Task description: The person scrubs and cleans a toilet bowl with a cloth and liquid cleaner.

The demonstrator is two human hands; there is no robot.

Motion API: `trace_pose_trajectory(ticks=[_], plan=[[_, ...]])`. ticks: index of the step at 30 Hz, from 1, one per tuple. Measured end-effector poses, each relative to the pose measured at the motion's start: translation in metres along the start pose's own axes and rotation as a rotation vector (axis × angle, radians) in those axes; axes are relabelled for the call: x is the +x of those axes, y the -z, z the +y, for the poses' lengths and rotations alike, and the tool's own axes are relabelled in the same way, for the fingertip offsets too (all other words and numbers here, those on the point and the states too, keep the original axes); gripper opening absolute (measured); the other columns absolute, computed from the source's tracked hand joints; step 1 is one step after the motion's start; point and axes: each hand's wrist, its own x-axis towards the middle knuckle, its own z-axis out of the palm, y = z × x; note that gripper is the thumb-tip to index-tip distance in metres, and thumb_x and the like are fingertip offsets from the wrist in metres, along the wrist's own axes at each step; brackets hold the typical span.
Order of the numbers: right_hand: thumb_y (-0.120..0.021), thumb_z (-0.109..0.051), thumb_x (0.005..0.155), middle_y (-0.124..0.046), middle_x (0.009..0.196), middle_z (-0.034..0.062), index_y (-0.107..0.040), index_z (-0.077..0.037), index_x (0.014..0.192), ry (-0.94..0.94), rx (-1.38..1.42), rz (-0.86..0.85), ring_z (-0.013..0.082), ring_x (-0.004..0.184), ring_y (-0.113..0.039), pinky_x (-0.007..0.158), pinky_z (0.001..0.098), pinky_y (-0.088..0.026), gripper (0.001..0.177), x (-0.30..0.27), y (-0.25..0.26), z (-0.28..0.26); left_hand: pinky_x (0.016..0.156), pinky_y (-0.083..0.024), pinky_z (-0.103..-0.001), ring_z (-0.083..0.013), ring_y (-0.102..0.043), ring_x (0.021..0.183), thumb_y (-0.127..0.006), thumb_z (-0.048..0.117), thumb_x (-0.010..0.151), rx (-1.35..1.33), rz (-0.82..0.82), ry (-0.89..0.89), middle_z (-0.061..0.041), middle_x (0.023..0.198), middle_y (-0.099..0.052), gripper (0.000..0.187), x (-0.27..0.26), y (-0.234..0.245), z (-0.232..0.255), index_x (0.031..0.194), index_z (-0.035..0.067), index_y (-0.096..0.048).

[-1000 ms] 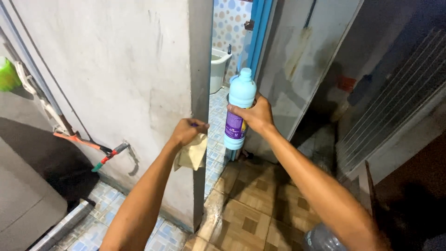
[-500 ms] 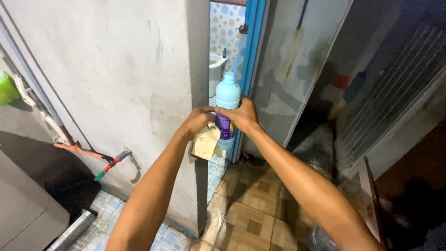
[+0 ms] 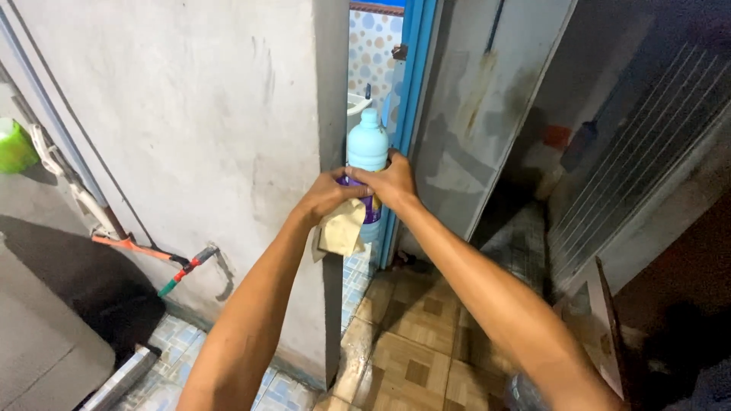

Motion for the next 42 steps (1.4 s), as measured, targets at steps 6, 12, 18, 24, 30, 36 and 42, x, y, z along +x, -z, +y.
trace_pose_trajectory(ticks=[6,12,18,24,30,36,42], plan=[[-0.091,-0.030,0.068,-0.079,0.098,0.0126,-0.072,0.002,0.108,-0.065,-0.033,0.057,0.0198,0.084,-0.077,0.075,0.0339,-0.063,0.054,0.010,0.005,-0.014,0.079,-0.059,-0.033,-0.0185,-0.074,0.089,-0.086,0.020,0.076,-0.030,0.019,-0.014,-0.012,0.102,-0.078,0.046,0.017,0.000,0.000,0.115,-0.001,-0.072],[-0.091,-0.030,0.069,-0.079,0.097,0.0114,-0.072,0.001,0.105,-0.036,-0.081,0.101,0.0174,0.083,-0.077,0.074,0.0326,-0.062,0.050,0.009,0.014,-0.034,0.073,-0.061,-0.037,-0.0231,-0.074,0.083,-0.086,0.016,0.074,-0.146,-0.017,-0.010,-0.015,0.098,-0.077,0.047,0.031,-0.003,0.010,0.112,-0.006,-0.070],[-0.090,-0.031,0.069,-0.079,0.096,0.0123,-0.073,0.002,0.103,-0.010,0.008,0.090,0.0189,0.082,-0.077,0.072,0.0334,-0.063,0.050,0.009,0.018,-0.047,0.074,-0.061,-0.036,-0.0215,-0.075,0.083,-0.085,0.021,0.075,-0.099,-0.033,-0.001,-0.013,0.098,-0.077,0.047,0.021,-0.001,0.039,0.113,-0.003,-0.069],[-0.091,-0.032,0.068,-0.079,0.097,0.0113,-0.073,0.000,0.103,0.003,-0.103,0.158,0.0188,0.085,-0.077,0.076,0.0338,-0.061,0.052,0.003,0.018,-0.047,0.074,-0.059,-0.039,-0.0256,-0.072,0.082,-0.084,0.025,0.077,-0.291,-0.045,-0.013,-0.015,0.097,-0.075,0.054,0.027,0.003,0.020,0.121,-0.003,-0.068],[-0.090,-0.034,0.069,-0.079,0.099,0.0122,-0.073,-0.001,0.105,-0.016,-0.146,0.142,0.0195,0.086,-0.078,0.078,0.0339,-0.062,0.051,0.012,0.018,-0.040,0.086,-0.060,-0.035,-0.0178,-0.074,0.095,-0.089,0.024,0.071,-0.049,-0.050,-0.104,-0.008,0.108,-0.075,0.065,0.026,-0.005,0.021,0.127,0.004,-0.061],[-0.090,-0.035,0.070,-0.079,0.100,0.0126,-0.069,0.000,0.108,-0.029,-0.102,0.186,0.0203,0.087,-0.077,0.077,0.0350,-0.062,0.057,0.003,0.017,-0.040,0.082,-0.059,-0.036,-0.0205,-0.073,0.093,-0.089,0.025,0.069,-0.008,-0.020,-0.078,-0.011,0.105,-0.077,0.061,0.023,-0.008,0.034,0.122,0.000,-0.068],[-0.092,-0.036,0.072,-0.073,0.098,0.0193,-0.066,0.005,0.110,0.325,-0.361,0.396,0.0279,0.087,-0.072,0.075,0.0392,-0.058,0.062,-0.002,-0.003,-0.028,0.088,-0.058,-0.034,-0.0182,-0.072,0.097,-0.086,0.027,0.074,0.183,0.153,-0.245,-0.010,0.109,-0.078,0.053,0.077,-0.004,-0.011,0.119,0.001,-0.072]])
